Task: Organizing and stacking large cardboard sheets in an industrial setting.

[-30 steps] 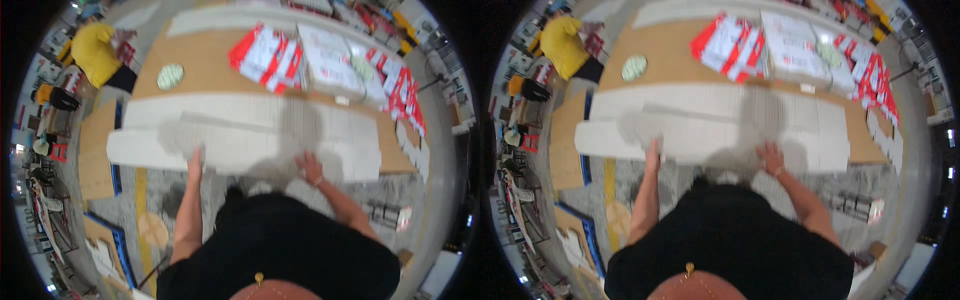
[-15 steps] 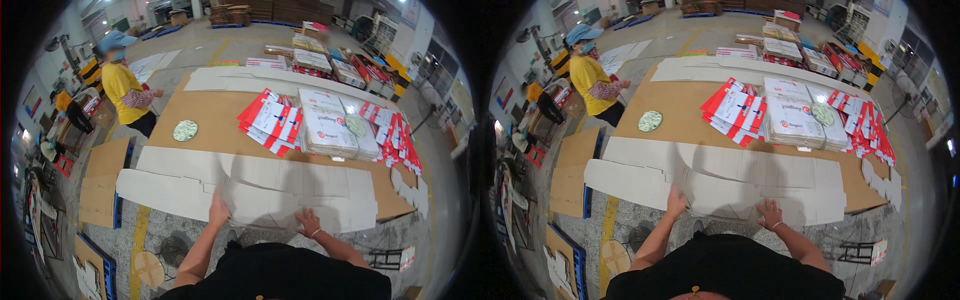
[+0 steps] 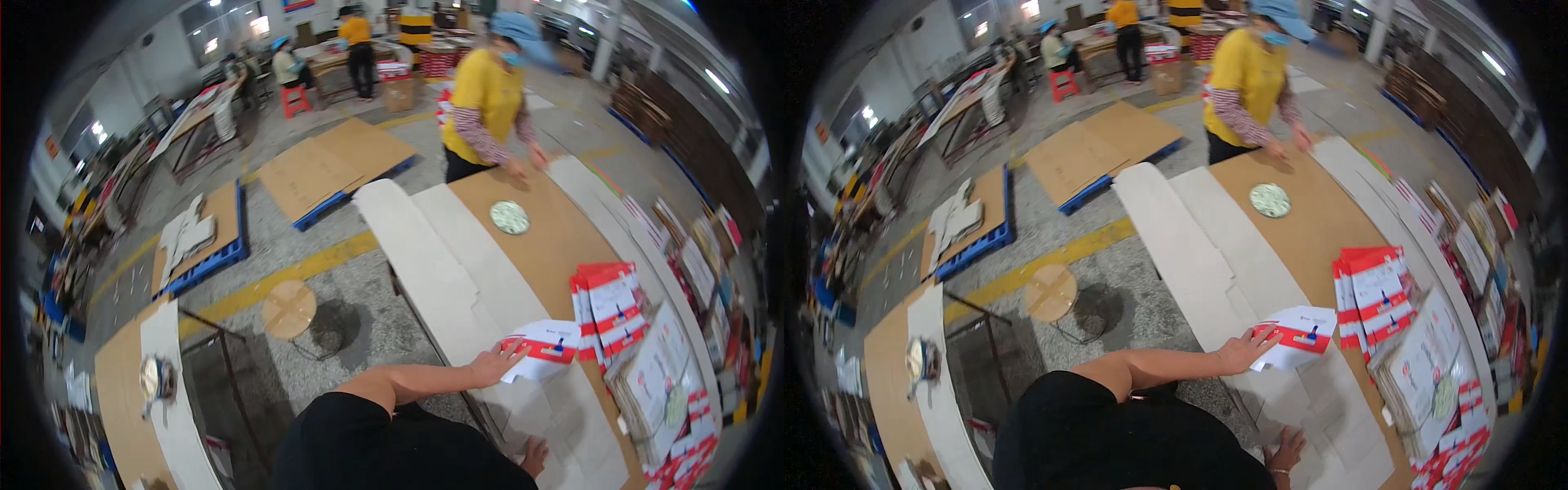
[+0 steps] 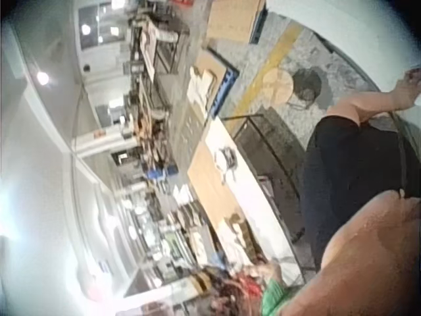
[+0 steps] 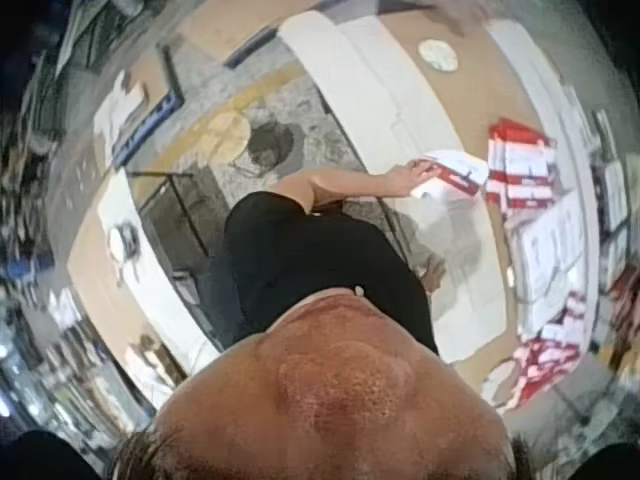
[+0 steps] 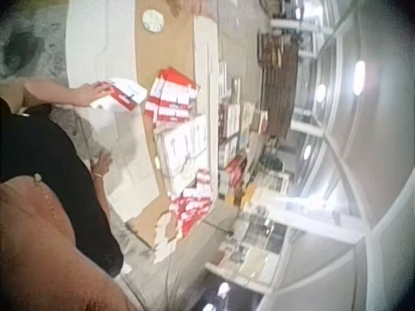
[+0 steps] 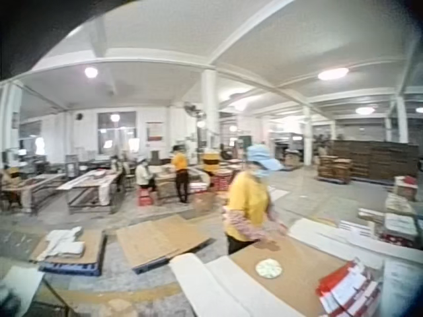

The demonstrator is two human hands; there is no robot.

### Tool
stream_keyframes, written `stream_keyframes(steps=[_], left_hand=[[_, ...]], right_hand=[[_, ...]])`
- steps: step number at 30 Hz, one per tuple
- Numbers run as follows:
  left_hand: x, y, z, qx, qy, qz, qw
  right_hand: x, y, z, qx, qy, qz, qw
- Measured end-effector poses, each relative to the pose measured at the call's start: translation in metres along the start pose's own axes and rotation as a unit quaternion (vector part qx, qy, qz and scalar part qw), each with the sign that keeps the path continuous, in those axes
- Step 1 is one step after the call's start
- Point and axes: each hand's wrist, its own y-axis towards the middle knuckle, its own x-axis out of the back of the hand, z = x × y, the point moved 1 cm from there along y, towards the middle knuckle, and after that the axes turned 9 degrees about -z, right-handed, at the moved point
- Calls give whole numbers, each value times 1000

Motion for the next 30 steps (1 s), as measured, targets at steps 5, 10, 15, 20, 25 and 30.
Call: stream_keyframes(steps=[5, 10, 15, 20, 25, 30], left_hand=[[-40, -21, 115, 343, -528, -41, 776], [-74, -35, 159, 295, -385, -49, 873], [-21, -13, 47, 91, -208, -16, 974], [-15, 3, 23, -14, -132, 42, 990], [21, 2, 93, 344, -525, 93, 773], [-45, -61, 155, 296, -245, -140, 913]], right_hand=[[14, -4, 16, 2, -20, -35, 999], [11, 2, 4, 23, -4, 10, 1000], [10, 1, 7, 74, -11, -5, 997], [-5, 29, -2, 132, -29, 44, 990], [-89, 58, -83, 242, -51, 69, 966], [-91, 140, -22, 422, -39, 97, 901]])
